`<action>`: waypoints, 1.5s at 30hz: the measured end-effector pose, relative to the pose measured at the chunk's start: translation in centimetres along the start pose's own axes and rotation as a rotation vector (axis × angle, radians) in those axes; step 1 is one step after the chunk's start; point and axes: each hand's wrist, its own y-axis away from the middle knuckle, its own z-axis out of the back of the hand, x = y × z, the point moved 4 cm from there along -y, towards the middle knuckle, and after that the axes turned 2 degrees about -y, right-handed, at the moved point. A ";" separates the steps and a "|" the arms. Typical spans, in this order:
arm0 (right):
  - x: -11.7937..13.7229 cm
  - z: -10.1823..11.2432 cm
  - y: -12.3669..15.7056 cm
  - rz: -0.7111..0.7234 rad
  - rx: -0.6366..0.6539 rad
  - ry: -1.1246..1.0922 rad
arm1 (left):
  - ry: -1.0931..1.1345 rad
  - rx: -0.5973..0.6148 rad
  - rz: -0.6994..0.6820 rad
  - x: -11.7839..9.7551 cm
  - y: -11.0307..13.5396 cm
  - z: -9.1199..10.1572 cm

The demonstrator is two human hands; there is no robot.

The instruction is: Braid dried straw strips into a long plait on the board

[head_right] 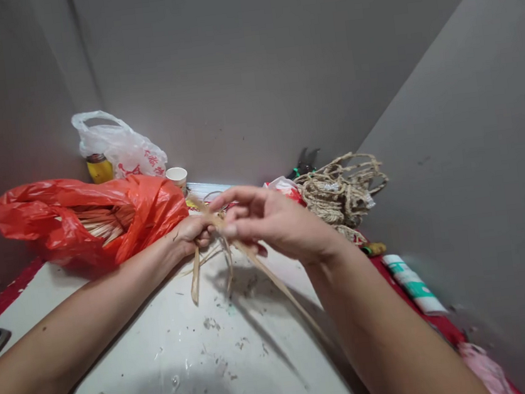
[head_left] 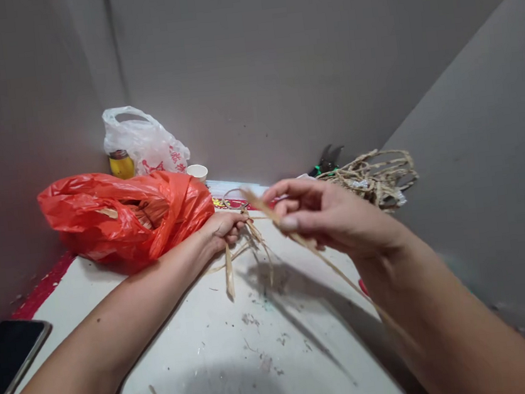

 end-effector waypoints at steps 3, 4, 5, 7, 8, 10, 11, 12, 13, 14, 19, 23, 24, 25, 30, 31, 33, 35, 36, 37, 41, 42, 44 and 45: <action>-2.1 3.3 -1.2 -0.010 -0.254 -0.162 | -0.007 0.046 -0.043 0.0 0.1 -0.2; -3.4 3.9 -1.7 -0.050 -0.285 -0.186 | -0.019 0.033 -0.061 0.0 0.1 -0.3; -4.9 4.5 -2.0 -0.091 -0.313 -0.206 | -0.032 0.013 -0.077 0.0 0.1 -0.3; -7.6 5.1 -2.4 -0.155 -0.359 -0.258 | -0.061 -0.023 -0.103 0.2 0.2 -0.4; -8.6 5.2 -2.4 -0.181 -0.378 -0.277 | -0.080 -0.037 -0.114 0.3 0.2 -0.5; -9.8 5.2 -2.2 -0.199 -0.390 -0.289 | -0.126 -0.073 -0.139 0.5 0.3 -0.7; -9.8 5.0 -2.1 -0.195 -0.384 -0.282 | -0.146 -0.094 -0.154 0.6 0.4 -0.8; -9.7 4.9 -1.9 -0.183 -0.369 -0.273 | -0.160 -0.116 -0.170 0.7 0.5 -0.9; -9.4 4.7 -1.8 -0.171 -0.347 -0.262 | -0.168 -0.138 -0.184 0.7 0.5 -0.9; -9.0 4.5 -1.6 -0.164 -0.320 -0.247 | -0.172 -0.163 -0.198 0.8 0.5 -0.9; -7.9 2.6 -1.3 -0.221 -0.198 -0.065 | -0.168 -0.225 -0.252 0.9 0.5 -1.0; -8.7 1.2 -1.6 -0.243 -0.264 0.095 | -0.140 -0.244 -0.271 0.9 0.5 -1.1; -9.0 0.9 -1.8 -0.239 -0.278 0.115 | -0.139 -0.251 -0.275 1.0 0.5 -1.1; -9.2 0.6 -1.9 -0.232 -0.287 0.127 | -0.139 -0.254 -0.278 1.1 0.5 -1.0; -9.5 -0.1 -2.1 -0.208 -0.286 0.087 | -0.150 -0.236 -0.324 1.6 0.2 -1.0; -9.4 -0.1 -2.0 -0.202 -0.297 0.068 | -0.155 -0.233 -0.338 1.6 0.1 -1.0; -9.2 0.2 -2.0 -0.176 -0.337 0.032 | -0.165 -0.227 -0.355 1.7 0.0 -1.0; -9.2 0.4 -2.0 -0.151 -0.365 -0.002 | -0.168 -0.226 -0.356 1.8 0.0 -1.1; -9.3 0.4 -2.1 -0.146 -0.367 -0.016 | -0.166 -0.227 -0.351 1.8 0.0 -1.1; -9.4 0.4 -2.1 -0.144 -0.365 -0.027 | -0.162 -0.227 -0.345 1.8 0.0 -1.1; -9.7 0.2 -2.3 -0.132 -0.379 -0.042 | -0.134 -0.221 -0.332 1.7 0.2 -1.4; -9.7 0.1 -2.2 -0.126 -0.393 -0.042 | -0.121 -0.219 -0.326 1.7 0.3 -1.4; -9.6 0.1 -2.1 -0.121 -0.426 -0.047 | -0.096 -0.211 -0.302 1.5 0.4 -1.5; -9.4 0.2 -2.0 -0.112 -0.450 -0.055 | -0.081 -0.207 -0.287 1.4 0.5 -1.5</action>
